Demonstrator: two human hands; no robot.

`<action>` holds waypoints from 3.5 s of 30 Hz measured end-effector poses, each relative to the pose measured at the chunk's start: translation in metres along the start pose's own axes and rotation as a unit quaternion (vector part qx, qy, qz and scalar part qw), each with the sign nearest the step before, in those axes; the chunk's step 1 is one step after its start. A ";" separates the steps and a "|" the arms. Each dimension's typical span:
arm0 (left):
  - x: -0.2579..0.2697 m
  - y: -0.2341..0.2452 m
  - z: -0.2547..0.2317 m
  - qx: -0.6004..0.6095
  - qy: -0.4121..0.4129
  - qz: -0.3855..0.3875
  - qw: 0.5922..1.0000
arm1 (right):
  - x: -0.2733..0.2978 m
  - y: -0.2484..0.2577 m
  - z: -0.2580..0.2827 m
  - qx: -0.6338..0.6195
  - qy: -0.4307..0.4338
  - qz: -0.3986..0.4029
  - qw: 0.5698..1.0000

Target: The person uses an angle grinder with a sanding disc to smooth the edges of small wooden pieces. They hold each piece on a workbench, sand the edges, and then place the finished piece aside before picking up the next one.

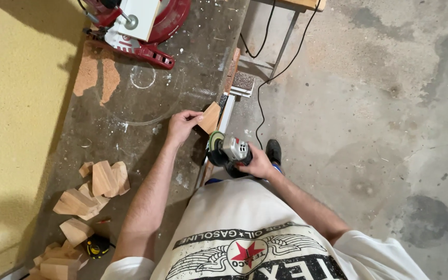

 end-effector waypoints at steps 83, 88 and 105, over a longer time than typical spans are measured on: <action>-0.018 0.006 -0.009 0.028 0.089 0.057 0.994 | 0.019 -0.008 0.033 0.184 -0.023 0.142 0.972; -0.007 0.013 -0.024 0.028 0.096 0.055 0.993 | 0.012 -0.019 0.004 0.124 -0.036 0.062 0.990; -0.007 0.008 -0.020 0.040 0.104 0.056 0.992 | 0.005 -0.016 0.024 0.105 -0.005 0.040 0.994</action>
Point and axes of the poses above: each hand's wrist, its own x-axis away from the middle knuckle, its own y-axis out of the back of the hand, z = x × y, the point moved 6 cm from there along -x, towards the middle knuckle, and after that the axes turned 14 degrees about y, right-handed, at the moved point
